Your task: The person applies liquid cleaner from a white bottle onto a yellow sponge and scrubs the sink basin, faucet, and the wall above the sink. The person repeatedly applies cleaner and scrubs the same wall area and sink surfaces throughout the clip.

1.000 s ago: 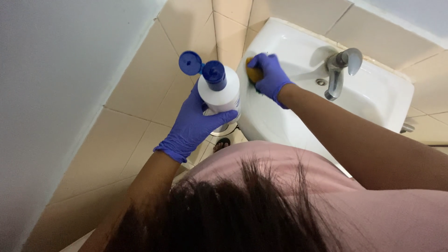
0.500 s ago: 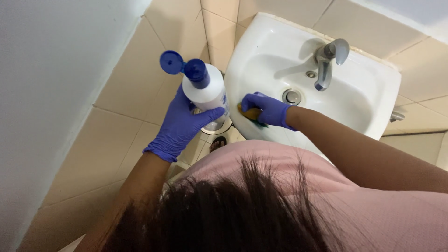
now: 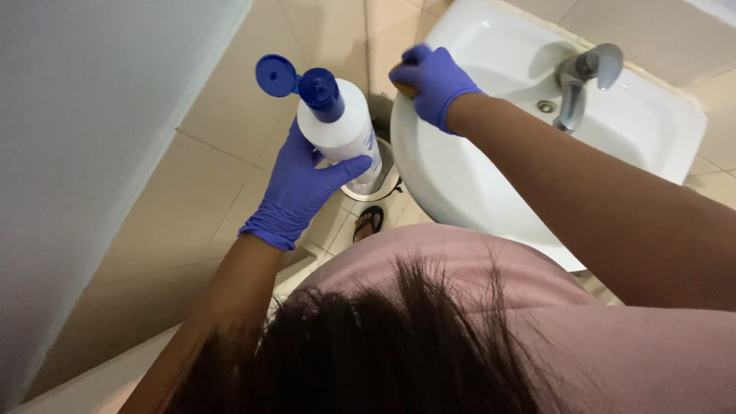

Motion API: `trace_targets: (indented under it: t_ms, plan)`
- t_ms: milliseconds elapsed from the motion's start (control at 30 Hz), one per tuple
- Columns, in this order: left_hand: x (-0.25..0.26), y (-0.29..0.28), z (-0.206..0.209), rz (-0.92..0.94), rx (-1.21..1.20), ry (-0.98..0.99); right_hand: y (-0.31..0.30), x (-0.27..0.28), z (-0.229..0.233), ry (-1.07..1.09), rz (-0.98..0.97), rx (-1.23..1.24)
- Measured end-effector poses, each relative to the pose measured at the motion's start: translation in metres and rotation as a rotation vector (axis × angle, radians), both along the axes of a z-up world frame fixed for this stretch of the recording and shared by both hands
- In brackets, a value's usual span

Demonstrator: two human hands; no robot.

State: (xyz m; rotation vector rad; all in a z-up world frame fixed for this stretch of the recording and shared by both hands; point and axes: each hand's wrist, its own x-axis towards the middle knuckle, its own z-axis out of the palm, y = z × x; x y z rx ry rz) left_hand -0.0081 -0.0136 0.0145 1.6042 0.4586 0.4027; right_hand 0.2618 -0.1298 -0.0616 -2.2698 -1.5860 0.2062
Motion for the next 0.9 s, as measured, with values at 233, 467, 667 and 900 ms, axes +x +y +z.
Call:
trace_targets:
  t_ms: [233, 467, 667, 900]
  plan:
    - [-0.01, 0.002, -0.013, -0.083, 0.061, 0.057, -0.02, -0.053, 0.005, -0.136, 0.147, -0.142]
    - [-0.001, -0.008, 0.014, -0.125, 0.06, 0.135, -0.069, -0.081, 0.0, 0.107, 0.262, -0.083]
    - [0.004, -0.006, 0.003, -0.15, 0.049, 0.144, -0.106, -0.099, 0.005, 0.199, 0.257, -0.053]
    - [0.027, -0.016, 0.004, -0.239, 0.058, 0.1, -0.16, -0.117, 0.003, 0.151, 0.129, -0.008]
